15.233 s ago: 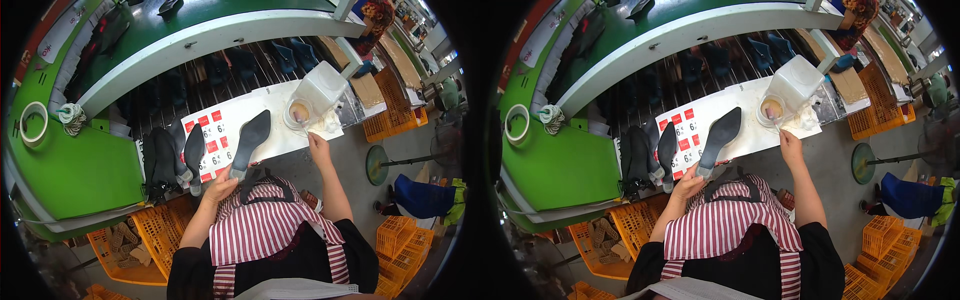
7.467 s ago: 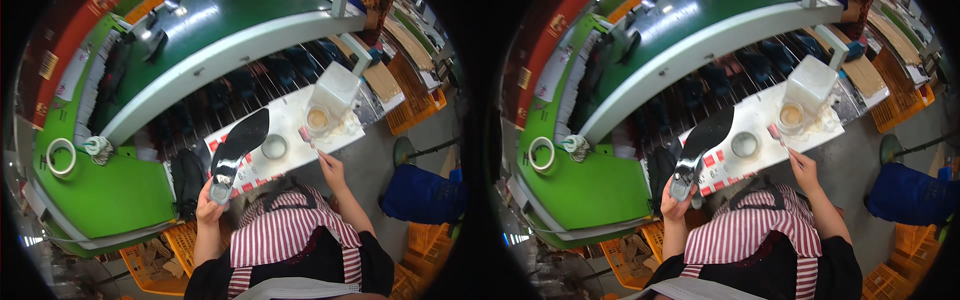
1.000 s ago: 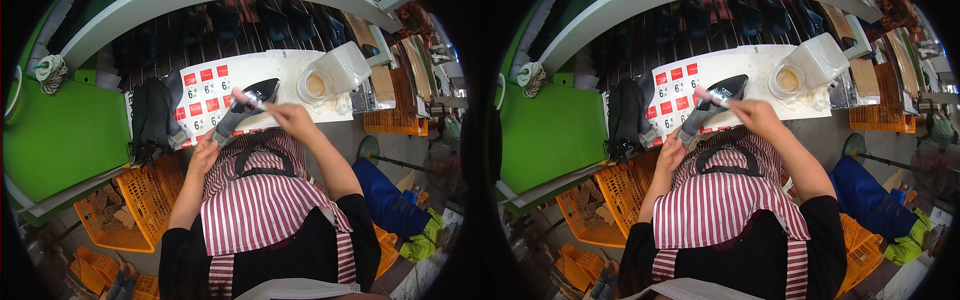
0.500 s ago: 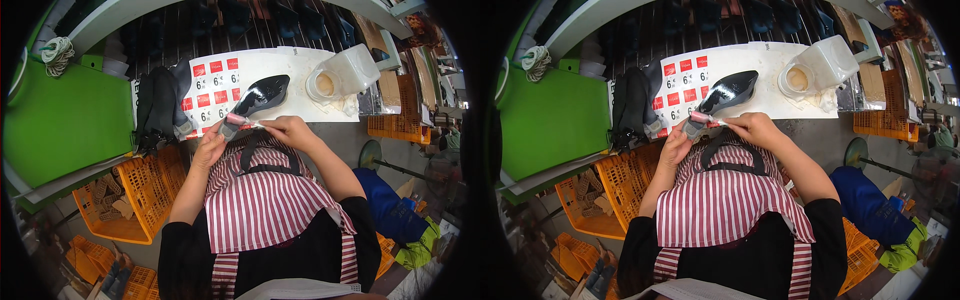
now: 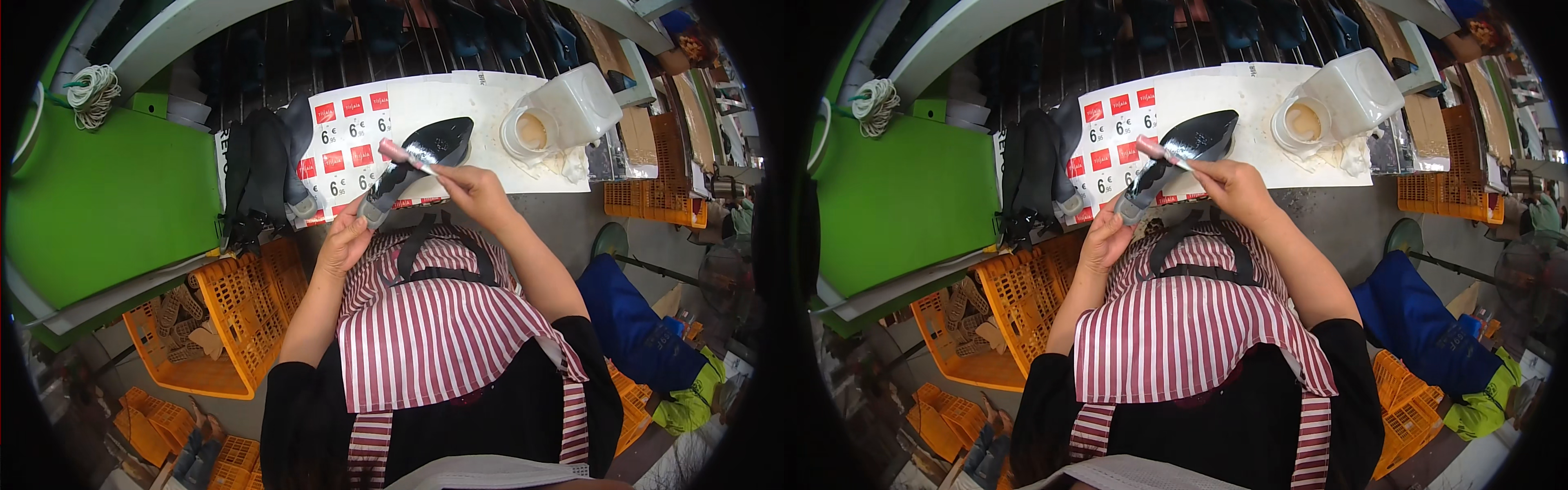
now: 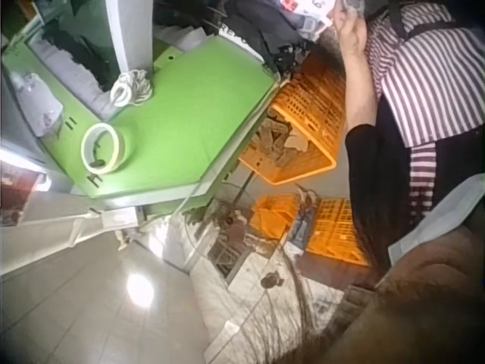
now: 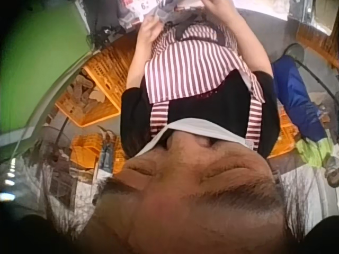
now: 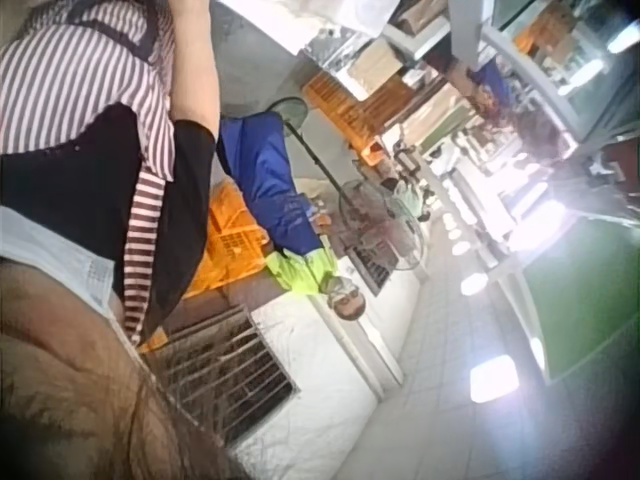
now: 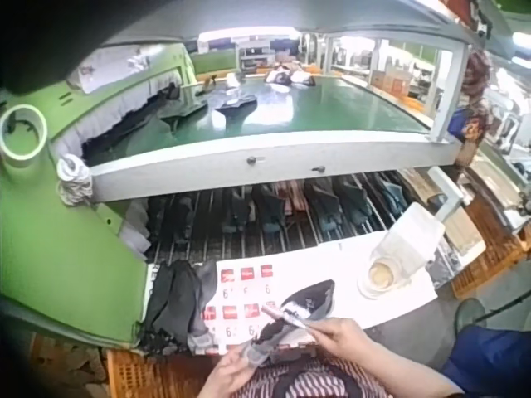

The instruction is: The person applies adhesive to shoe soles using a brush dipped into a container and places the soles onto a conveyor belt.

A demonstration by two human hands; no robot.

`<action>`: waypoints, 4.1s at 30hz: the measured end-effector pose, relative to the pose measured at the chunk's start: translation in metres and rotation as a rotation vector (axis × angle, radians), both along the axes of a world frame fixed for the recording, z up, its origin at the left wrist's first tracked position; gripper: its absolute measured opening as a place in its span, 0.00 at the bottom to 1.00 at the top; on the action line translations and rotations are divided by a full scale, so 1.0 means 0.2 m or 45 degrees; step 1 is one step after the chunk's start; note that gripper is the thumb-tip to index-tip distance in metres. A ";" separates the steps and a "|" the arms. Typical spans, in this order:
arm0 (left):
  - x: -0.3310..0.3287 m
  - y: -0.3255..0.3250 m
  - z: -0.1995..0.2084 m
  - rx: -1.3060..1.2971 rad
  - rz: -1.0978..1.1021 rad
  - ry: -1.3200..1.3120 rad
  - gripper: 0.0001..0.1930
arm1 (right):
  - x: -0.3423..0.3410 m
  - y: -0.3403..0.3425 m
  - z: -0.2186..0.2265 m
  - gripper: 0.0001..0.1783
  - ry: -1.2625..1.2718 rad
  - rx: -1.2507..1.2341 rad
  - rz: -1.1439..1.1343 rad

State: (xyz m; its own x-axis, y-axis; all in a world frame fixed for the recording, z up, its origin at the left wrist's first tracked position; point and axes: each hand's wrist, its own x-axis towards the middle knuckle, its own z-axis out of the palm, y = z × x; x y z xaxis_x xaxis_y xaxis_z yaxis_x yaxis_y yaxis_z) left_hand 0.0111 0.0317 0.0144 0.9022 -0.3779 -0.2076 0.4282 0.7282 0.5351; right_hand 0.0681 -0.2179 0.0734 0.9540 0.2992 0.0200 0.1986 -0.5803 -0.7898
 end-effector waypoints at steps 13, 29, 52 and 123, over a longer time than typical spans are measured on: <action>0.01 0.00 0.02 0.008 -0.018 -0.003 0.31 | -0.13 -0.12 0.07 0.13 0.055 0.008 0.253; 0.01 0.01 0.00 0.007 0.044 0.005 0.28 | -0.20 -0.12 0.01 0.14 -0.253 -0.235 0.330; -0.03 -0.01 -0.02 -0.007 0.047 0.055 0.27 | -0.22 -0.23 -0.01 0.15 -0.200 -0.090 0.178; 1.76 -0.33 1.34 -0.171 0.138 -0.827 0.08 | -0.45 -0.29 -0.03 0.14 -0.119 0.563 -0.918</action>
